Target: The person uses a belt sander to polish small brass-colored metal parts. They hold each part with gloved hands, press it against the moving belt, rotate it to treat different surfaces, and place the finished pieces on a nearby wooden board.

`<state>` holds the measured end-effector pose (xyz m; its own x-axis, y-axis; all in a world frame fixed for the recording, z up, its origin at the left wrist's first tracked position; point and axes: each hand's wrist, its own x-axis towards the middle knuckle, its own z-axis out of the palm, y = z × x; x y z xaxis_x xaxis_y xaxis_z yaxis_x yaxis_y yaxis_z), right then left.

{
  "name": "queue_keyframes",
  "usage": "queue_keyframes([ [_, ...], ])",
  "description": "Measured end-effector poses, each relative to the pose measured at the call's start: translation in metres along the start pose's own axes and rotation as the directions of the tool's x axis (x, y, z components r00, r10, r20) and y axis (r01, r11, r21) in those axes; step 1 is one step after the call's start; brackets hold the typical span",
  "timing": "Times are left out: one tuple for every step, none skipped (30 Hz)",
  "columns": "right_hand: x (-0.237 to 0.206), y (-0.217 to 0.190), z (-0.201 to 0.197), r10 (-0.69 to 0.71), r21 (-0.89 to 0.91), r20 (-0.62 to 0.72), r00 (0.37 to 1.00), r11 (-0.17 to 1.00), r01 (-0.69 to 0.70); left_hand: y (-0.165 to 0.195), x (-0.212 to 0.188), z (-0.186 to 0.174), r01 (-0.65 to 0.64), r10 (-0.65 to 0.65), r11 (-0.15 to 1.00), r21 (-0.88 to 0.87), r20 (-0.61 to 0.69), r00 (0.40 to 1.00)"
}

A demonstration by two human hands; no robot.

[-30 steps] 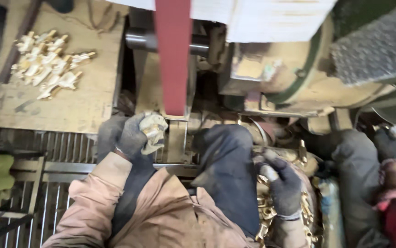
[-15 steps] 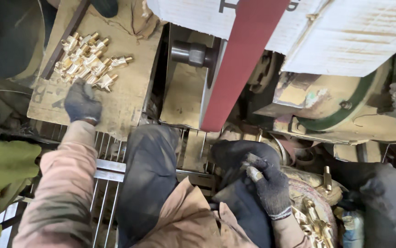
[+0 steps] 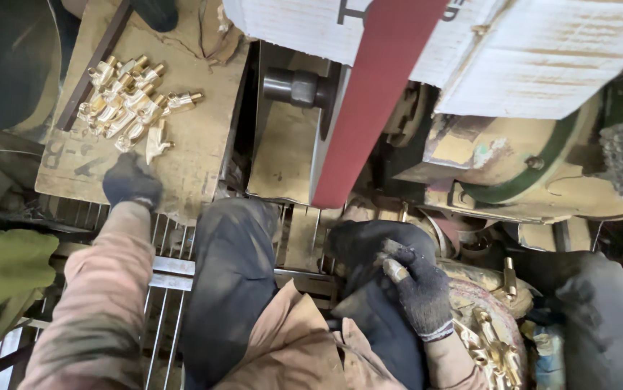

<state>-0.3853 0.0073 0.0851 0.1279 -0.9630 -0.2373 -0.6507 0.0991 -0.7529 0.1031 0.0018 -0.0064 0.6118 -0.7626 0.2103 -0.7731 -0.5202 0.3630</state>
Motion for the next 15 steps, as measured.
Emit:
queue_keyframes([
  [-0.001, 0.0, -0.002, -0.023, -0.009, 0.0, 1.0, 1.0, 0.023, -0.003, -0.006, 0.002, 0.06, -0.06, 0.998, -0.028, 0.003, 0.998],
  [-0.002, 0.0, -0.003, -0.04, -0.02, -0.001, 0.999, 0.999, 0.04, -0.008, -0.013, 0.003, 0.127, -0.122, 0.981, -0.146, 0.049, 0.991],
  [-0.003, 0.0, -0.004, -0.056, -0.031, -0.001, 0.998, 0.998, 0.056, -0.014, -0.02, 0.003, 0.197, -0.176, 0.946, -0.257, 0.103, 0.979],
  [-0.005, 0.001, -0.005, -0.073, -0.041, 0.002, 0.997, 0.996, 0.073, -0.02, -0.03, 0.005, 0.269, -0.224, 0.894, -0.359, 0.163, 0.961],
  [-0.006, 0.002, -0.005, -0.051, 0.011, 0.01, 0.999, 0.999, 0.051, -0.024, -0.042, 0.006, 0.404, -0.319, 0.678, -0.615, 0.249, 0.915],
  [-0.007, 0.004, -0.005, -0.029, 0.062, 0.02, 0.999, 0.998, 0.027, -0.026, -0.056, 0.006, 0.493, -0.37, 0.372, -0.786, 0.362, 0.856],
  [-0.009, 0.005, -0.004, -0.004, 0.111, 0.032, 0.999, 0.994, 0.001, -0.027, -0.07, 0.004, 0.529, -0.371, 0.018, -0.849, 0.485, 0.792],
  [-0.01, 0.007, -0.004, -0.003, 0.099, 0.034, 0.999, 0.995, -0.001, -0.031, -0.084, 0.0, 0.563, -0.352, -0.052, -0.825, 0.542, 0.763],
  [-0.011, 0.009, -0.003, -0.001, 0.087, 0.036, 0.999, 0.996, -0.003, -0.035, -0.098, -0.005, 0.594, -0.328, -0.121, -0.795, 0.597, 0.733],
  [-0.012, 0.011, -0.002, 0.001, 0.075, 0.04, 0.999, 0.997, -0.004, -0.038, -0.111, -0.01, 0.614, -0.269, -0.099, -0.783, 0.615, 0.741],
  [-0.013, 0.013, -0.001, -0.064, 0.108, 0.041, 0.997, 0.992, 0.059, -0.039, -0.123, -0.019, 0.631, -0.211, -0.076, -0.772, 0.631, 0.746],
  [-0.014, 0.013, 0.001, -0.131, 0.142, 0.04, 0.991, 0.982, 0.124, -0.037, -0.134, -0.027, 0.645, -0.153, -0.052, -0.763, 0.644, 0.75],
  [-0.015, 0.014, 0.003, -0.197, 0.176, 0.038, 0.98, 0.966, 0.188, -0.032, -0.144, -0.035, 0.611, -0.137, -0.03, -0.791, 0.609, 0.782],
  [-0.018, 0.013, 0.005, -0.173, 0.28, 0.103, 0.98, 0.95, 0.138, -0.025, -0.155, -0.042, 0.576, -0.122, -0.008, -0.818, 0.572, 0.811],
  [-0.022, 0.011, 0.01, -0.153, 0.377, 0.169, 0.974, 0.923, 0.08, -0.016, -0.163, -0.049, 0.54, -0.103, 0.014, -0.842, 0.536, 0.838],
])
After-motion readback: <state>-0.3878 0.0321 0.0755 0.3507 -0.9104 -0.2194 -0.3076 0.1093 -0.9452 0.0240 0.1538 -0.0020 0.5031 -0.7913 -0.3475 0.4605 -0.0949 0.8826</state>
